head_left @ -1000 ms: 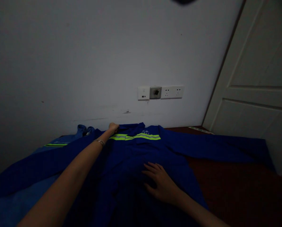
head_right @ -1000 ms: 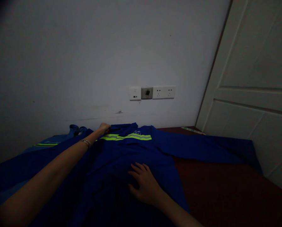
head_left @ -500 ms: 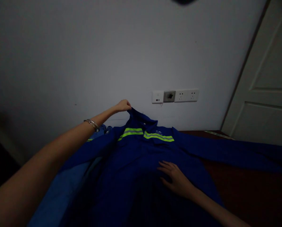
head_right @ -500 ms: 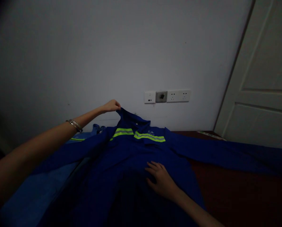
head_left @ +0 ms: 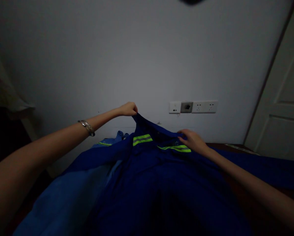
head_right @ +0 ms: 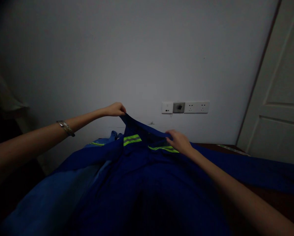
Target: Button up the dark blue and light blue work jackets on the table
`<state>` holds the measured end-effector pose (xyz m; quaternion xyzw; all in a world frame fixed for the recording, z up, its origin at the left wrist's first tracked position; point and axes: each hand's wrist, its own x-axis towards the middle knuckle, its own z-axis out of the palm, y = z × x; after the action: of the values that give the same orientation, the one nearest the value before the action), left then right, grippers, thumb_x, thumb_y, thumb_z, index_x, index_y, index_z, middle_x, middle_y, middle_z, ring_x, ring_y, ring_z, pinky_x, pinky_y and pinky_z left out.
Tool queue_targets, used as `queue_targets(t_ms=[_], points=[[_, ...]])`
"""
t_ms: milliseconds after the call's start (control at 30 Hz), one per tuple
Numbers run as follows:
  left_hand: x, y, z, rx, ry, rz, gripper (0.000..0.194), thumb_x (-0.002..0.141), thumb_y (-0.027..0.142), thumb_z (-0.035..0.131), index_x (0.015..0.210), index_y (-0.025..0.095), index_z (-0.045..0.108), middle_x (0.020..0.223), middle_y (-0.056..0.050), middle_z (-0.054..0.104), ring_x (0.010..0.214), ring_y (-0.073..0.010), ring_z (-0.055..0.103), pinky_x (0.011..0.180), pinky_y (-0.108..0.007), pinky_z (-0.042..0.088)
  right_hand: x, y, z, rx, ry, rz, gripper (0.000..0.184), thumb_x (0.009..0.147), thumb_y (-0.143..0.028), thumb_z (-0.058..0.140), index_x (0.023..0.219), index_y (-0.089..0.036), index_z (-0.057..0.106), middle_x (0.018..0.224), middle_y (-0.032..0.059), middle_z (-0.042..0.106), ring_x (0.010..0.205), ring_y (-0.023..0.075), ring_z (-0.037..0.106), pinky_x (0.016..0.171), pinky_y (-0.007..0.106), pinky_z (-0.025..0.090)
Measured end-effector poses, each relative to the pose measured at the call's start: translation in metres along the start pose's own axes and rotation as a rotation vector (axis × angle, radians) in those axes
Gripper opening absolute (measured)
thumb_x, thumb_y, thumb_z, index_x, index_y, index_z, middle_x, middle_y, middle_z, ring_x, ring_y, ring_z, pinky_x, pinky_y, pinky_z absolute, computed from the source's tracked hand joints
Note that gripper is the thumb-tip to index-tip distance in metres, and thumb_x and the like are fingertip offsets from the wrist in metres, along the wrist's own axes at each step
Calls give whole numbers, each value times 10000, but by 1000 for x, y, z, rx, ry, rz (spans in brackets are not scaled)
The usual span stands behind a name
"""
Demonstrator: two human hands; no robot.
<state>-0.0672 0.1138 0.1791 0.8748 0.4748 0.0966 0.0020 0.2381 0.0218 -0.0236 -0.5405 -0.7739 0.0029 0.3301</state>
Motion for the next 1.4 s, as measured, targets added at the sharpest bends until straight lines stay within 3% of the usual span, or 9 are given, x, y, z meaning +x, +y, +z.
queue_targets(t_ms=[100, 200, 300, 400, 500, 767, 1033, 1233, 1400], points=[[-8, 2, -7, -11, 20, -20, 217, 539, 106, 549, 684, 111, 710, 590, -36, 635, 589, -123, 543, 585, -191, 368, 36, 7, 11, 28, -69, -3, 406, 771, -326, 518, 1119, -118, 545, 1113, 142, 576, 889, 206, 586, 805, 327, 440], [-14, 1, -12, 10, 17, -19, 212, 553, 123, 553, 697, 114, 709, 608, -37, 646, 591, -120, 546, 574, -184, 367, 58, 9, 26, 79, -200, 25, 421, 742, -263, 550, 1134, -109, 536, 1000, 113, 634, 845, 181, 596, 755, 281, 452], [-18, -3, -16, 24, -3, -27, 211, 564, 128, 557, 713, 109, 706, 625, -46, 652, 597, -123, 556, 581, -188, 376, 72, 8, 26, 43, -268, 51, 215, 720, -203, 537, 883, -111, 643, 749, 60, 660, 683, 143, 596, 643, 225, 449], [-20, -3, -22, -21, -31, -116, 197, 583, 139, 557, 712, 84, 695, 570, -57, 627, 537, -128, 559, 550, -205, 393, 88, 3, 5, 62, -243, 75, 142, 718, -199, 519, 681, -111, 625, 549, 16, 594, 513, 100, 547, 525, 189, 427], [-16, 6, -29, -159, -33, -213, 201, 632, 171, 547, 738, 58, 674, 574, -77, 623, 478, -126, 556, 516, -224, 411, 112, -12, -30, 184, -132, 136, 156, 741, -189, 487, 727, -89, 607, 519, 10, 561, 420, 81, 505, 451, 188, 420], [20, 70, -31, -567, 286, -204, 209, 697, 243, 591, 771, 55, 646, 707, -94, 645, 624, -133, 596, 625, -274, 475, 173, -81, -109, 410, 189, 137, 204, 775, -203, 490, 874, -59, 597, 639, 35, 544, 548, 105, 525, 557, 290, 502], [28, 105, -18, -980, 374, -126, 171, 689, 219, 644, 784, 79, 619, 754, -63, 629, 714, -135, 593, 703, -339, 499, 187, -113, -137, 424, 224, 36, 194, 757, -192, 513, 780, -24, 608, 575, 31, 545, 560, 108, 544, 599, 291, 504], [24, 108, -30, -1036, 490, -80, 174, 648, 129, 690, 778, 112, 576, 682, -37, 617, 713, -141, 603, 698, -317, 495, 199, -121, -149, 470, 189, -81, 129, 702, -168, 575, 732, -53, 624, 528, 22, 549, 527, 106, 536, 542, 258, 511], [20, 108, -44, -994, 424, -56, 106, 662, 76, 651, 743, 99, 586, 662, -38, 609, 715, -151, 607, 715, -333, 483, 202, -135, -159, 531, 160, -192, 221, 724, -208, 586, 859, -38, 626, 662, 64, 612, 662, 141, 580, 628, 306, 524]])
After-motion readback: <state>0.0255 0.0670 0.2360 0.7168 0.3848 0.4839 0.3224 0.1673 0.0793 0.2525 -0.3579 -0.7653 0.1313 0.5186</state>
